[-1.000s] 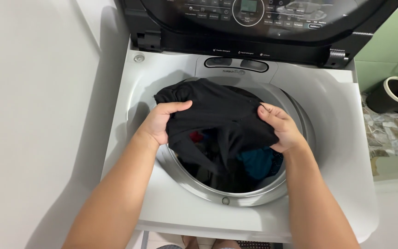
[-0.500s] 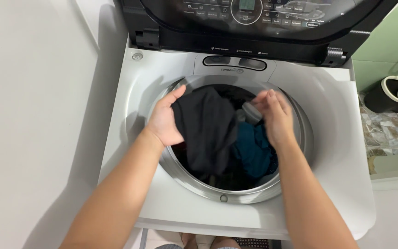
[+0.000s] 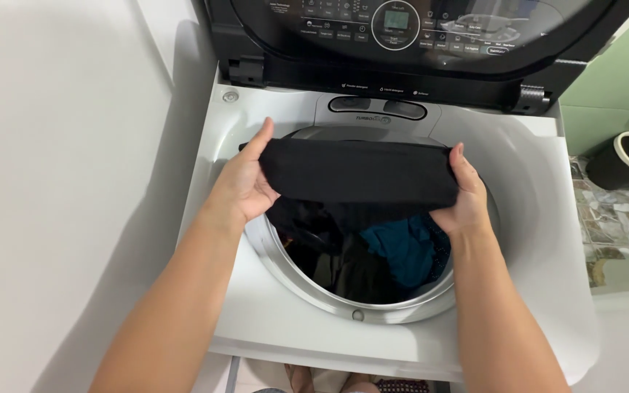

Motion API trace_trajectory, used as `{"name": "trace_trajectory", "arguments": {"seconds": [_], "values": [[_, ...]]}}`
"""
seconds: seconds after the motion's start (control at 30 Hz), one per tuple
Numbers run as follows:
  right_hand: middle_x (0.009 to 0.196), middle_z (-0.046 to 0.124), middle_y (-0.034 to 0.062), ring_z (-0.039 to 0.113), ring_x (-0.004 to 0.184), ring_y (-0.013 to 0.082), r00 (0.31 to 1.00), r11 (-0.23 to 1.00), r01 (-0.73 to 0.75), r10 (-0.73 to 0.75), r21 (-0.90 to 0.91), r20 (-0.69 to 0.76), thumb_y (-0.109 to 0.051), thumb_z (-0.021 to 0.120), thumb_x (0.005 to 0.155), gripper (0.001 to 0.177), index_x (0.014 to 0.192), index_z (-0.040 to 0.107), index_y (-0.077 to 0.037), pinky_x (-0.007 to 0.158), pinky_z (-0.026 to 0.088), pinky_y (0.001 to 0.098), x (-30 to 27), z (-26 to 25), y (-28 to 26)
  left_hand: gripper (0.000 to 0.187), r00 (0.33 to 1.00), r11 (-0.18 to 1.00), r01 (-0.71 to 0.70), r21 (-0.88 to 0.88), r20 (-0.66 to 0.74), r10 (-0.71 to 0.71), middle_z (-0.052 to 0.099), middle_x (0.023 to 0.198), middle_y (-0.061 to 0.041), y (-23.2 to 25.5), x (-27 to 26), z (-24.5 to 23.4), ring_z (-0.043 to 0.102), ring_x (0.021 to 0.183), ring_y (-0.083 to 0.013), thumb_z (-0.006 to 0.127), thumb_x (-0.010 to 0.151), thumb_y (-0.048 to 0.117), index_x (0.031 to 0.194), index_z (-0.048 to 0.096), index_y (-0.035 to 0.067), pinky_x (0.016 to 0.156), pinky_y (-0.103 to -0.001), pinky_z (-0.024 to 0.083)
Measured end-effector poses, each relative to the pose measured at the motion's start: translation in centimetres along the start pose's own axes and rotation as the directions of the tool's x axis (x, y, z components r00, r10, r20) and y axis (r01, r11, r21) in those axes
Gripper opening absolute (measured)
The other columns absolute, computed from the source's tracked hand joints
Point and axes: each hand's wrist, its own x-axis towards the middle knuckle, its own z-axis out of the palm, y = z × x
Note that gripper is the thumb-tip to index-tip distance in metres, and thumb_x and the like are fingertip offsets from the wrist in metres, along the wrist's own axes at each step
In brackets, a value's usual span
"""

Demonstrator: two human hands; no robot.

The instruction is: Sorting clothes from a laundry basket and putting them into a washing machine.

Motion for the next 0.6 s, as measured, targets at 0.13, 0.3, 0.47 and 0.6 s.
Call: {"name": "trace_trajectory", "arguments": {"seconds": [0.13, 0.3, 0.47, 0.6], "values": [[0.124, 0.071, 0.0164, 0.067, 0.116, 0.0317, 0.999, 0.998, -0.043, 0.043, 0.055, -0.009, -0.046, 0.06, 0.103, 0.053, 0.127, 0.063, 0.002, 0.105, 0.052, 0.045, -0.7, 2.2, -0.3, 0.058, 0.988, 0.998, -0.047, -0.052, -0.148, 0.039, 0.069, 0.128, -0.01, 0.3, -2.1, 1.7, 0.064, 0.123, -0.023, 0.074, 0.088, 0.047, 0.125, 0.063, 0.003, 0.111, -0.039, 0.047], [0.128, 0.068, 0.0107, 0.066, 0.118, 0.0288, 0.986, 0.999, 0.043, -0.037, 0.032, -0.163, -0.038, 0.06, 0.101, 0.035, 0.124, 0.065, -0.012, 0.107, 0.052, 0.0468, -1.1, 3.4, -0.8, 0.062, 0.988, 0.984, -0.093, -0.151, -0.135, 0.073, 0.06, 0.143, -0.008, 0.7, -3.1, 2.9, 0.052, 0.133, -0.0242, 0.068, 0.086, 0.043, 0.132, 0.054, 0.005, 0.111, -0.056, 0.026], [0.11, 0.07, 0.0053, 0.068, 0.102, 0.023, 0.93, 0.995, 0.093, -0.102, -0.044, -0.354, -0.028, 0.062, 0.102, 0.016, 0.108, 0.063, -0.013, 0.096, 0.057, 0.0434, 0.1, 1.1, 0.3, 0.049, 0.979, 0.961, -0.198, -0.195, 0.005, 0.202, 0.06, 0.139, -0.012, -0.3, -2.4, 2.9, 0.056, 0.135, -0.026, 0.065, 0.097, 0.028, 0.134, 0.052, 0.0, 0.121, -0.046, 0.037], [0.1, 0.07, 0.0014, 0.067, 0.095, 0.0165, 0.922, 0.982, 0.13, -0.17, -0.134, -0.349, -0.018, 0.065, 0.102, 0.007, 0.104, 0.062, -0.012, 0.09, 0.059, 0.0361, 0.7, -0.2, 1.3, 0.038, 0.945, 0.92, -0.322, -0.223, -0.017, 0.326, 0.063, 0.128, -0.011, -1.6, -1.8, 3.8, 0.06, 0.123, -0.0294, 0.056, 0.094, 0.015, 0.132, 0.055, 0.007, 0.109, -0.047, 0.046]]}}
